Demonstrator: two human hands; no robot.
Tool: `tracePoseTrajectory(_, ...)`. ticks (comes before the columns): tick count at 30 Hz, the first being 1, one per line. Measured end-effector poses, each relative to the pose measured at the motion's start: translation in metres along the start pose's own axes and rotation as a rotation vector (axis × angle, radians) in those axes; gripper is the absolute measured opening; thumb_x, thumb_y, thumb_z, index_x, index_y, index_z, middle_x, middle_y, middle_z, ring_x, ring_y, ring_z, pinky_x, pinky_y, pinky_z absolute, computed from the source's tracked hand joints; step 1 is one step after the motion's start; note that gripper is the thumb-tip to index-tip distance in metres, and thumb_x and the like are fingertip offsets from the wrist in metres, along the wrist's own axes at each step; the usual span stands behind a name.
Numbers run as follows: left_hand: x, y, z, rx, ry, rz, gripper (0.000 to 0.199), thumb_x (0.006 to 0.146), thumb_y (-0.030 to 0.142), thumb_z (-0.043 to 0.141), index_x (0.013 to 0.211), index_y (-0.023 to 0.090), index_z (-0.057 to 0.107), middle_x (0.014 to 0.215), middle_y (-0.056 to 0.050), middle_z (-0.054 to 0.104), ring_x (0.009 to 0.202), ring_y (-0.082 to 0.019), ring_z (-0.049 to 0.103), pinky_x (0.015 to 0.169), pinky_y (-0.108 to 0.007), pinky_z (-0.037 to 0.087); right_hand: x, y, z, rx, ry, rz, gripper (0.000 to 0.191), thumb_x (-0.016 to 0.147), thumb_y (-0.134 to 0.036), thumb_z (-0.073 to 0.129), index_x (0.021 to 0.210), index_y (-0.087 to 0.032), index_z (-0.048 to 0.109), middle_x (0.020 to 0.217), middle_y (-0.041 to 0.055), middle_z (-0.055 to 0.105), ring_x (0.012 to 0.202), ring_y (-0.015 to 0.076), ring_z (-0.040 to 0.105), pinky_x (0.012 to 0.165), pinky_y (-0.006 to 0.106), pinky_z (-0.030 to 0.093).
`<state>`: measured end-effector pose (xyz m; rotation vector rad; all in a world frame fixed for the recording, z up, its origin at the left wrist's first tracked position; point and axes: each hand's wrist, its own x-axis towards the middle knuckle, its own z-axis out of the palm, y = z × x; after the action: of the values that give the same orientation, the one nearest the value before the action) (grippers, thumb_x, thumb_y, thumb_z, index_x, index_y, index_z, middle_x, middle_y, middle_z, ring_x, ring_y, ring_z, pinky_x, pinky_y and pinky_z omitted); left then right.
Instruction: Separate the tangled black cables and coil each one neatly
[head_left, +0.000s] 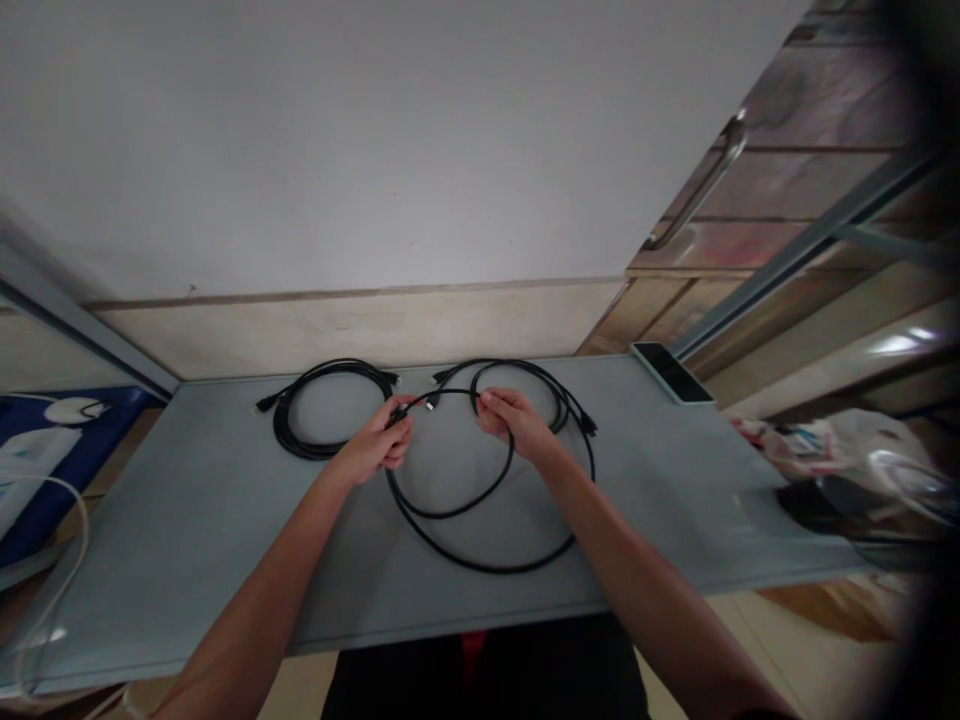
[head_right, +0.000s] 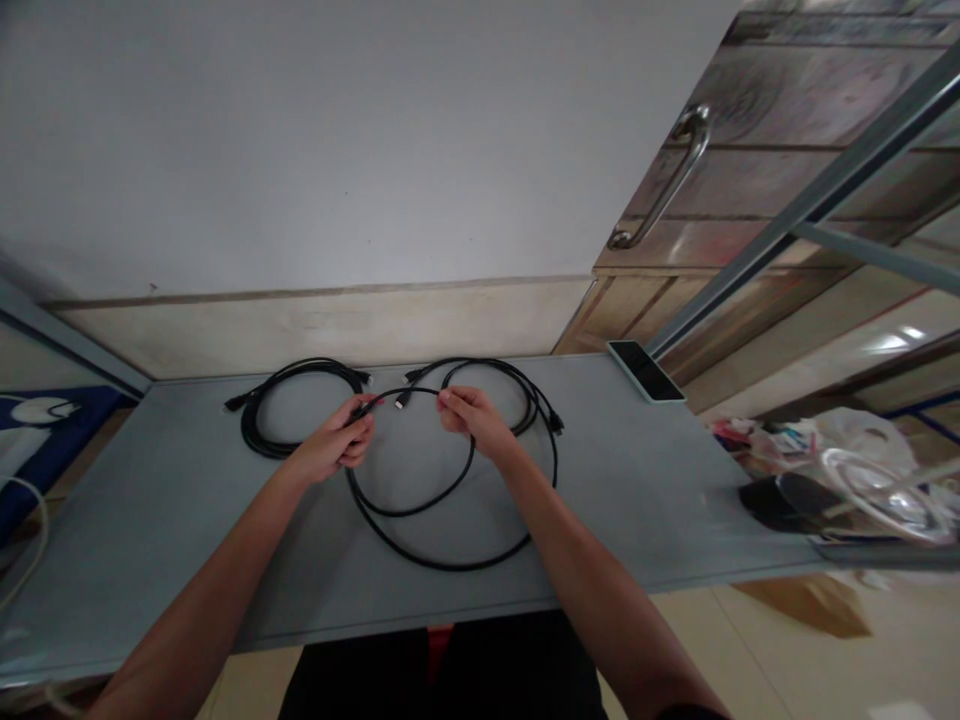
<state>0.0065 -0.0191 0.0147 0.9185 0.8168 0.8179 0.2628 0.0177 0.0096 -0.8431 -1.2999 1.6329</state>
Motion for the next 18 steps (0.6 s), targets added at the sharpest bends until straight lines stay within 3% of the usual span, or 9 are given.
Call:
tracePoseTrajectory(5,0.0,0.01,-0.006,-0.054,0.064,0.043,0.041,0.084,0.048,0.066,0.115,0.025,0.051,0.062,0.01,0.032,0.04,-0.001,0.019,0.039,-0.013,0.013,0.005,-0.009,-0.013,0.061,0.231,-0.132,0.039,0.081,-0.056,0.066,0.07,-0.022,0.049,0.049,-0.0083,0.025,0.043,0.009,0.025,0.044,0.027,0.025)
tracePoseTrajectory(10,-0.001,0.014,-0.01,-0.038,0.088,-0.008,0.043,0.081,0.051,0.068,0.107,0.019,0.055,0.061,0.01,0.032,0.04,-0.001,0.019,0.037,-0.014,0.013,0.008,-0.013,-0.023,0.106,0.386,-0.219,0.037,0.083,-0.055,0.064,0.072,-0.024,0.048,0.051,-0.0084,0.02,0.044,0.0102,0.024,0.044,0.027,0.03)
tracePoseTrajectory(13,-0.001,0.012,-0.011,-0.012,0.103,-0.035,0.043,0.083,0.054,0.065,0.106,0.018,0.056,0.061,0.01,0.03,0.039,-0.001,0.018,0.037,-0.014,0.012,0.008,-0.012,-0.023,0.112,0.361,-0.184,0.035,0.082,-0.053,0.065,0.072,-0.023,0.05,0.051,-0.0076,0.024,0.044,0.0101,0.026,0.044,0.027,0.03)
tracePoseTrajectory(18,-0.002,0.011,-0.014,0.036,0.139,-0.041,0.046,0.085,0.056,0.06,0.111,0.018,0.057,0.062,0.009,0.029,0.04,-0.002,0.019,0.037,-0.015,0.012,0.005,-0.01,-0.02,0.013,0.198,-0.045,0.032,0.083,-0.049,0.064,0.08,-0.018,0.061,0.049,-0.007,0.033,0.042,0.0077,0.026,0.042,0.025,0.024)
